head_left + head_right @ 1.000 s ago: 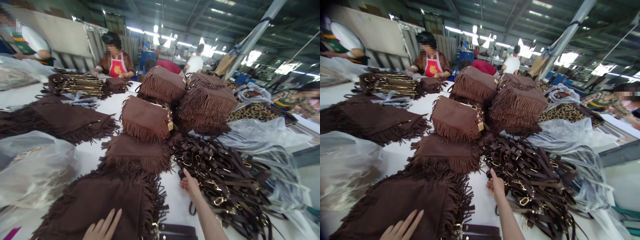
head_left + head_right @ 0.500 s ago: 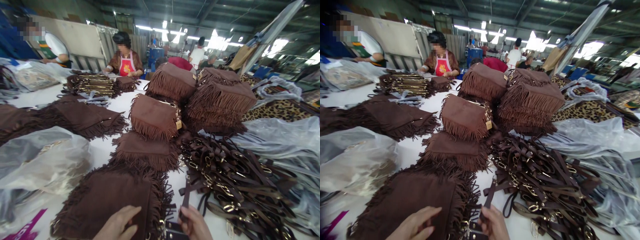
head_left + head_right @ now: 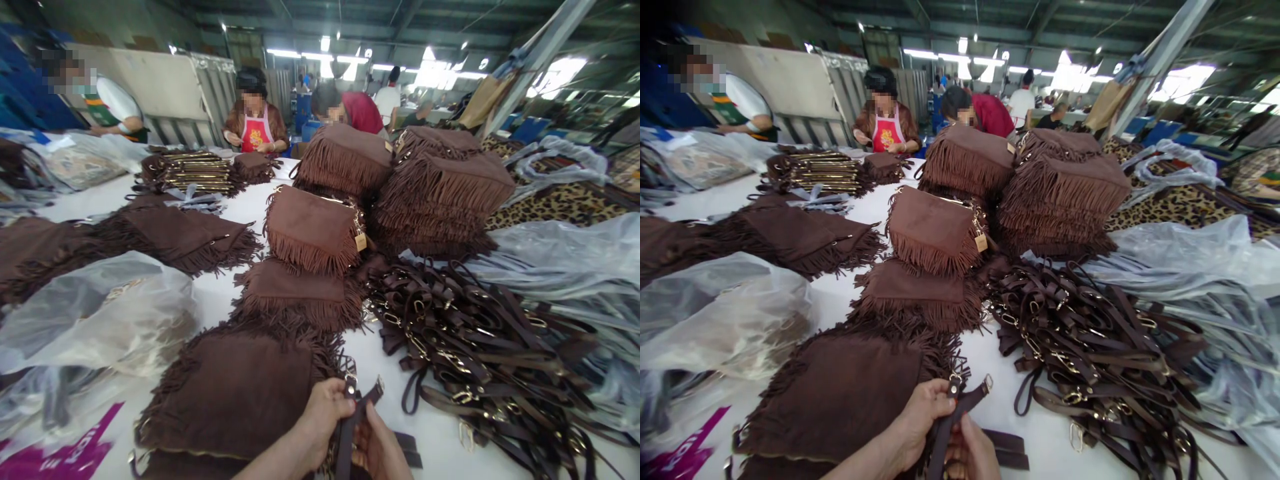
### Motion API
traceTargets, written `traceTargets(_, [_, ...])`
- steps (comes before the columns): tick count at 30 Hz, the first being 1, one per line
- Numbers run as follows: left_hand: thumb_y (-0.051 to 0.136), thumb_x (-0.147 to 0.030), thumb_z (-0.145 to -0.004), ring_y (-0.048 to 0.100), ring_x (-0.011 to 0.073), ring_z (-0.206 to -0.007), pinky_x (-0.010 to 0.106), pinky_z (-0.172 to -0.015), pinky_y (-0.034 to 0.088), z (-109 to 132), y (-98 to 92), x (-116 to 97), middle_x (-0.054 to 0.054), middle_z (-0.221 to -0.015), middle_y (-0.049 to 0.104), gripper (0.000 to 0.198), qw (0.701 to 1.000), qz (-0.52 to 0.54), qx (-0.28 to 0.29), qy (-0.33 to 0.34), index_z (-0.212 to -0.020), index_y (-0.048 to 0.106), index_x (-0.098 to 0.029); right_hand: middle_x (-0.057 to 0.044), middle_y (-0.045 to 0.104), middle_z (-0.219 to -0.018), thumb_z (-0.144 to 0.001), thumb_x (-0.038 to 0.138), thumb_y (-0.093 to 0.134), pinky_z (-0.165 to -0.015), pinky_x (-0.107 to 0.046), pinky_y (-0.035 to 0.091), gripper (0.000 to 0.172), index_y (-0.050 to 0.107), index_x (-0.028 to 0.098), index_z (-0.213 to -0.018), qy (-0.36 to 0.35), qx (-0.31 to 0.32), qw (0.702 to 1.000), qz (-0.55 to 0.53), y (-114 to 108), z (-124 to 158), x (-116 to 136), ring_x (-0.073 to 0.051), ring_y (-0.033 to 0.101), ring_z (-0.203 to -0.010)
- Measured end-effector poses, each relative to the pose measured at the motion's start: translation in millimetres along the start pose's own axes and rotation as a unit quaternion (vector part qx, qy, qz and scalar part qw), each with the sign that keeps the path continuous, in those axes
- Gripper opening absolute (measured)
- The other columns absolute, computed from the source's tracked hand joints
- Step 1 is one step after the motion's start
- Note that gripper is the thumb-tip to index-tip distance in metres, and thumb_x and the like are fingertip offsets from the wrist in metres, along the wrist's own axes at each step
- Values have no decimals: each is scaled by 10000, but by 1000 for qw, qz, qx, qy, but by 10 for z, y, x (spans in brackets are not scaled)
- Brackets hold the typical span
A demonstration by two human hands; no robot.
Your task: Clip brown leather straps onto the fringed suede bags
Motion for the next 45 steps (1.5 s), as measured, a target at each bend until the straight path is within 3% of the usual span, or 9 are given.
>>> traceTargets(7, [693, -281, -494, 533, 107, -488, 209, -494, 376, 95, 81, -111, 17, -570, 618, 283, 995, 46, -35, 78, -641, 496, -141, 46, 562, -567, -570, 447, 732, -459, -204, 393, 363, 518, 177, -683, -146, -173, 967, -113, 79, -80, 662, -95, 508, -507])
traceTargets(11, [676, -308, -557, 515, 88, -453, 192, -471, 355, 194, -44, -426, -9, -552, 605, 281, 990, 63, -44, 116, -694, 489, -148, 67, 450, -536, -640, 573, 581, -445, -239, 352, 382, 447, 218, -683, -232, -259, 931, 108, -251, -70, 1094, -105, 428, -469])
traceTargets(15, [699, -289, -550, 545, 102, -486, 214, -520, 397, 330, -83, -556, 17, -587, 630, 282, 990, 52, -14, 130, -712, 530, -132, -127, 602, -960, -536, 635, 598, -907, -492, 346, 607, 564, 173, -928, -258, -334, 838, 346, -448, -31, 1300, -314, 508, -988])
traceTargets(17, [706, -278, -549, 560, 110, -508, 225, -548, 411, 371, -57, -503, 33, -608, 644, 275, 991, 51, -4, 122, -717, 554, -123, -145, 577, -1122, -592, 648, 563, -1006, -490, 267, 657, 562, 169, -1043, -257, -283, 851, 359, -277, 17, 1219, -313, 461, -1114])
traceTargets(21, [736, -305, -518, 568, 133, -527, 254, -576, 424, 371, 6, -284, 43, -612, 644, 318, 993, 54, 32, 96, -724, 583, -118, -109, 646, -1064, -723, 597, 524, -883, -401, 449, 580, 568, 168, -1112, -140, -101, 966, 191, 334, 92, 812, -259, 591, -989])
traceTargets(25, [748, -346, -469, 507, 110, -516, 239, -560, 389, 367, -59, -180, -8, -551, 574, 326, 995, -4, 41, 86, -630, 570, -126, -75, 694, -952, -745, 549, 547, -750, -314, 520, 510, 600, 163, -1074, -142, -108, 968, 175, 563, 121, 613, -213, 646, -817])
traceTargets(28, [673, -434, -565, 432, 81, -498, 204, -500, 310, 435, -197, -288, -31, -505, 503, 334, 984, -144, -12, 101, -548, 533, -131, -76, 697, -962, -815, 453, 502, -789, -266, 512, 405, 630, 160, -1064, -253, -108, 907, 318, 481, 138, 617, -196, 643, -871])
traceTargets(34, [414, -597, -716, 380, 78, -371, 201, -391, 242, 574, -334, -515, -24, -439, 474, 471, 977, -203, -18, 68, -576, 495, -154, -94, 672, -974, -875, 194, 426, -745, -312, 512, 383, 495, 216, -1251, -526, -43, 648, 550, 504, 246, 379, -200, 628, -846])
traceTargets(45, [394, -403, -728, 288, 78, -340, 208, -384, 200, 630, -460, -203, -50, -368, 388, 314, 964, -257, -43, 47, -503, 440, -189, -104, 650, -866, -884, 210, 354, -552, -207, 545, 349, 468, 141, -1207, -490, 5, 579, 652, 506, 277, 23, -171, 664, -690])
Point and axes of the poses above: each hand's wrist, its own z-axis away from the middle knuckle, its own y-axis out of the palm, x = y × z, the point moved 3 cm from there along -z, towards the middle knuckle
